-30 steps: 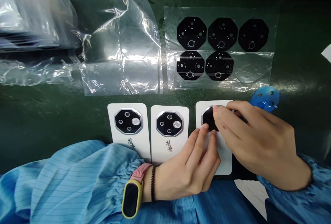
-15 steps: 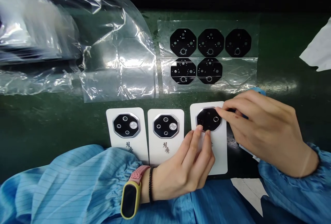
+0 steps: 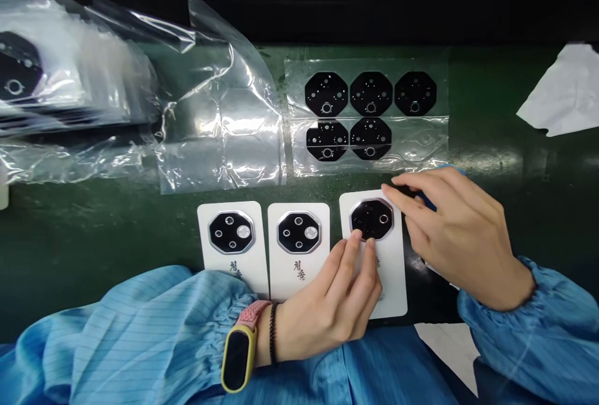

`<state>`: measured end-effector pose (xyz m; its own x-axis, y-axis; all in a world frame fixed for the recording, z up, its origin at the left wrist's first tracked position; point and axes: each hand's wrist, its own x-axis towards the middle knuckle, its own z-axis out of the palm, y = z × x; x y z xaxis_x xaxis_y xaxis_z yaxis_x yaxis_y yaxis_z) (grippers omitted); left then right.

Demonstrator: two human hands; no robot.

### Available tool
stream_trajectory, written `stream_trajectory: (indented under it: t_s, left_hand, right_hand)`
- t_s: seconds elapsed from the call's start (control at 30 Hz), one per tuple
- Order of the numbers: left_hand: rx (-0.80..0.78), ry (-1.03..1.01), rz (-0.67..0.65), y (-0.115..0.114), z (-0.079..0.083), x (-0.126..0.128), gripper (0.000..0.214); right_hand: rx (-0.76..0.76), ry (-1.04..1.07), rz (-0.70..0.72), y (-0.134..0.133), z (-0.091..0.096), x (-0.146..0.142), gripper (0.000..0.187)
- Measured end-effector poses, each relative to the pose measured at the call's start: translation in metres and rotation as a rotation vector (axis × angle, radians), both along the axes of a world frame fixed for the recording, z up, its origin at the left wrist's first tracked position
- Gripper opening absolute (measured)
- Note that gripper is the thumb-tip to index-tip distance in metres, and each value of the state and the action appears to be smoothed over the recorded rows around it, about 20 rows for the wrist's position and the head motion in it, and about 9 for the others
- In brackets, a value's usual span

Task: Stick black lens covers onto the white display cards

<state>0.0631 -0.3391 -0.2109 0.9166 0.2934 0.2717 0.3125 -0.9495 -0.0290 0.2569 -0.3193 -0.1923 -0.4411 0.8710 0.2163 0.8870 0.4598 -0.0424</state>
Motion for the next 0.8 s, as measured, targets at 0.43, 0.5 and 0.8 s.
stream_trajectory:
  t_s: [0.43, 0.5, 0.8]
  left_hand:
    - [-0.017, 0.018, 0.04, -0.004, 0.001, -0.002, 0.028]
    - [-0.044, -0.029, 0.045, 0.002, 0.006, -0.001, 0.031]
    - [-0.639, -0.474, 0.269, 0.051, 0.052, -0.004, 0.027]
  right_hand:
    - [-0.552, 0.72, -0.271, -0.002, 0.023, 0.008, 0.011]
    - [-0.781, 0.884, -0.284, -0.001, 0.032, 0.011, 0.012]
    - [-0.531, 1.069, -0.103, -0.011, 0.05, 0.016, 0.015]
